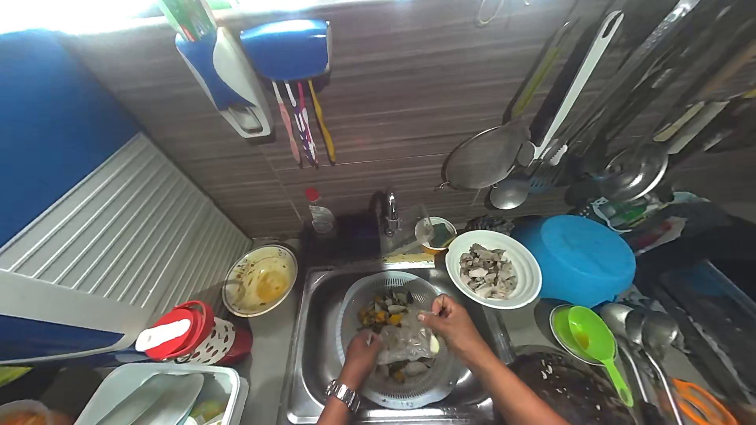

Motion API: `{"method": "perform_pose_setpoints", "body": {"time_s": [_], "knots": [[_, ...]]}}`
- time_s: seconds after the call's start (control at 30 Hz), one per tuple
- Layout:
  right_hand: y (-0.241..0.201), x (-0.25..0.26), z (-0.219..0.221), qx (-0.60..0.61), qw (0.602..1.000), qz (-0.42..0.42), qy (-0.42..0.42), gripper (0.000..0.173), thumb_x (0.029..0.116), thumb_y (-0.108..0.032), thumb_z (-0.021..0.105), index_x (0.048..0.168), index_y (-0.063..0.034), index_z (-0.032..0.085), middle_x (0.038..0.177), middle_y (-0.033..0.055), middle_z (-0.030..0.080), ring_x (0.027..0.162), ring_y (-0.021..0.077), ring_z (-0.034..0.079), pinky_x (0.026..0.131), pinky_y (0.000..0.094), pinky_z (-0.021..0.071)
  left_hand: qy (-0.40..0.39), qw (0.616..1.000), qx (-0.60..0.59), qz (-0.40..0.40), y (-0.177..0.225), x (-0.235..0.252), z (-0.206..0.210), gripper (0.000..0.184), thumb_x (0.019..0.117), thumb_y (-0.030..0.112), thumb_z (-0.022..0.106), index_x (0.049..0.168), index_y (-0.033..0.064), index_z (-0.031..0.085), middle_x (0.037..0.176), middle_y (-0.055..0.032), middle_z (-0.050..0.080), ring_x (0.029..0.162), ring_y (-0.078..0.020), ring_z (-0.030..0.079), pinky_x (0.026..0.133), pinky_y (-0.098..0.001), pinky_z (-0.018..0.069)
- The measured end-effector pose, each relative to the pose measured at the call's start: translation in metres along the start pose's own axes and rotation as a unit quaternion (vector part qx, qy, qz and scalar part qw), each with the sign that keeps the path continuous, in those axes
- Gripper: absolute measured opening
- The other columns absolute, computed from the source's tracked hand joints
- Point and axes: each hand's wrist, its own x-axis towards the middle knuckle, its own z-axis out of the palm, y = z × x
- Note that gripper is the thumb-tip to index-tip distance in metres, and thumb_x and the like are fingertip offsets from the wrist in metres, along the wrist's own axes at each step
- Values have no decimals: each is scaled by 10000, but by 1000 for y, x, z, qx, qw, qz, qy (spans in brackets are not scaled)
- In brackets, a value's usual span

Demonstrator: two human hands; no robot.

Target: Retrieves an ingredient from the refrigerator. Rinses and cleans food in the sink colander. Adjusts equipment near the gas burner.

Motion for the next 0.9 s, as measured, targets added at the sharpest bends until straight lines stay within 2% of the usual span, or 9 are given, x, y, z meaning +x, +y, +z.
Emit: {"method": "perform_pose_setpoints", "body": {"time_s": [0.07,0.13,0.17,0.23,0.37,0.47,0.6,0.8,0.9], "knots": [[5,1,-7,-149,988,18,-32,332,822,-208,846,954,-42,591,831,73,614,692,163,596,635,341,530,59,994,-95,13,1,-1,-4,252,993,195,647,1112,-26,665,1049,-197,674,950,-290,670,865,-508,564],[9,1,-9,-252,961,65,-95,470,840,-237,837,1179,-10,606,1062,160,652,927,263,655,834,449,568,95,981,-168,32,7,-4,-8,227,982,167,653,1106,-22,664,1037,-180,672,922,-265,670,823,-482,579],[13,1,-9,-284,945,95,-133,599,841,-226,845,1325,-8,567,1191,198,649,1058,311,656,940,490,557,111,972,-201,48,12,-7,-10,211,972,151,659,1095,-20,666,1011,-165,676,894,-244,669,799,-457,579],[23,2,-5,-349,901,145,-212,734,869,-220,819,1486,-21,473,1252,242,655,1097,375,672,975,563,548,122,950,-275,82,22,-10,-13,178,960,119,665,1075,-17,663,960,-132,677,852,-203,668,776,-403,586],[40,4,2,-426,828,149,-334,318,964,-135,642,1267,-62,705,1187,209,703,1099,360,668,977,592,508,70,904,-410,101,36,-21,-19,119,919,52,665,1024,-2,646,879,-107,667,773,-196,667,707,-368,598],[50,7,0,-387,877,144,-244,234,991,-199,635,1099,-15,730,1052,190,712,960,320,686,885,546,545,5,894,-442,79,37,-29,-27,115,906,45,676,1016,15,657,860,-98,678,711,-180,667,637,-335,598],[45,7,-9,-85,984,128,-90,178,1005,-154,626,1110,-15,663,1010,94,660,895,172,638,810,373,557,-59,927,-367,55,18,-26,-31,144,926,85,687,1057,38,651,913,-85,681,693,-159,658,602,-315,588],[10,1,-1,206,967,151,-13,148,1034,-132,528,1101,-20,598,892,100,692,761,172,679,673,342,591,-134,965,-226,13,0,-11,-18,244,911,95,720,1110,-1,617,868,-90,677,685,-171,664,641,-334,595],[4,0,-2,304,943,133,-33,58,979,-70,560,993,-32,602,955,121,721,796,172,703,725,322,602,-138,979,-145,33,-3,-3,-14,372,903,115,712,1249,9,624,1025,-120,673,799,-173,651,733,-356,575]]}}
